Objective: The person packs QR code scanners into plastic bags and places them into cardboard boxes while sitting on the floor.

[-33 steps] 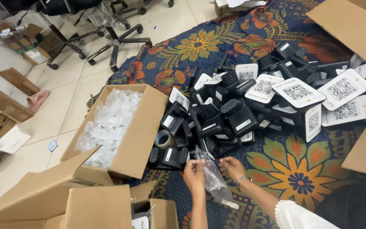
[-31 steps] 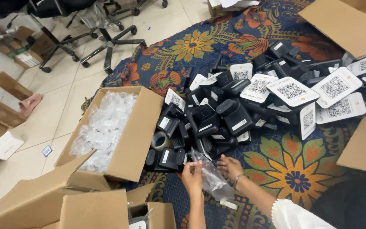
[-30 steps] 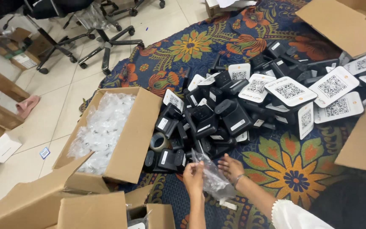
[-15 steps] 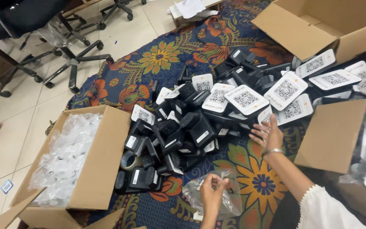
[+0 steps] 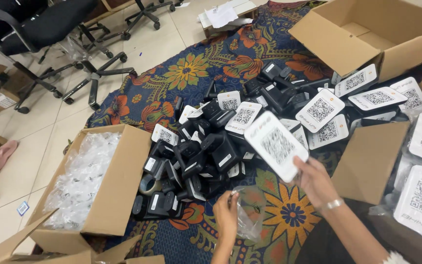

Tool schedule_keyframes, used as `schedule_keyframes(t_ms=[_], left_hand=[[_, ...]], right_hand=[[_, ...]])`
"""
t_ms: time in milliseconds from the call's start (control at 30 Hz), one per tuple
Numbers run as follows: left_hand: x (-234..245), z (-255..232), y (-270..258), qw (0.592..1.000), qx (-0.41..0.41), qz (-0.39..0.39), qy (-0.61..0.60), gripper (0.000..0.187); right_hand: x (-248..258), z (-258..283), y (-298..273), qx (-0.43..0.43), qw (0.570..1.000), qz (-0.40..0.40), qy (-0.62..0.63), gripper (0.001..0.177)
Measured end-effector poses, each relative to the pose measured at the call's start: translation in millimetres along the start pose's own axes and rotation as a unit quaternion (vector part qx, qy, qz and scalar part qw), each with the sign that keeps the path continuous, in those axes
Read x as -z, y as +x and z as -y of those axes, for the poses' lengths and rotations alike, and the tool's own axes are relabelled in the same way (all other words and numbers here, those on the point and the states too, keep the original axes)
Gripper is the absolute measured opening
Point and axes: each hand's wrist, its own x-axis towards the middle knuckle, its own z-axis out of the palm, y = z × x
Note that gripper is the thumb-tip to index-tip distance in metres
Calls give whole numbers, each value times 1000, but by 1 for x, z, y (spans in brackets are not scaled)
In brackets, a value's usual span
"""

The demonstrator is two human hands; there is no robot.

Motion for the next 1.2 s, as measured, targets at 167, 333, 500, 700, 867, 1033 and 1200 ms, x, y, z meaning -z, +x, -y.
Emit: schedule_keyframes(t_ms=[167, 333, 500, 700, 867, 1033, 1200], left_hand=[[23, -35, 12, 997, -31, 73, -10, 16], [38, -68, 17, 987, 68, 121, -84, 17], [53, -93, 9, 989, -86, 118, -17, 19], [19, -93, -15, 949, -109, 141, 261, 36], [9, -82, -34, 936, -190, 147, 259, 42], [30, -91, -45, 934, -145, 190, 266, 51], [34, -74, -50, 962, -168, 88, 196, 40]], right_hand=[[38, -46, -65, -125, 988, 80, 31, 47], [54, -68, -75, -157, 978, 131, -53, 51], [55, -70, -83, -188, 961, 73, -192, 51], [30, -76, -103, -131, 962, 44, -234, 51], [24, -74, -96, -157, 972, -13, -175, 49], [15, -72, -107, -152, 975, -49, -157, 49], [-6, -61, -120, -133, 981, -108, -89, 50]])
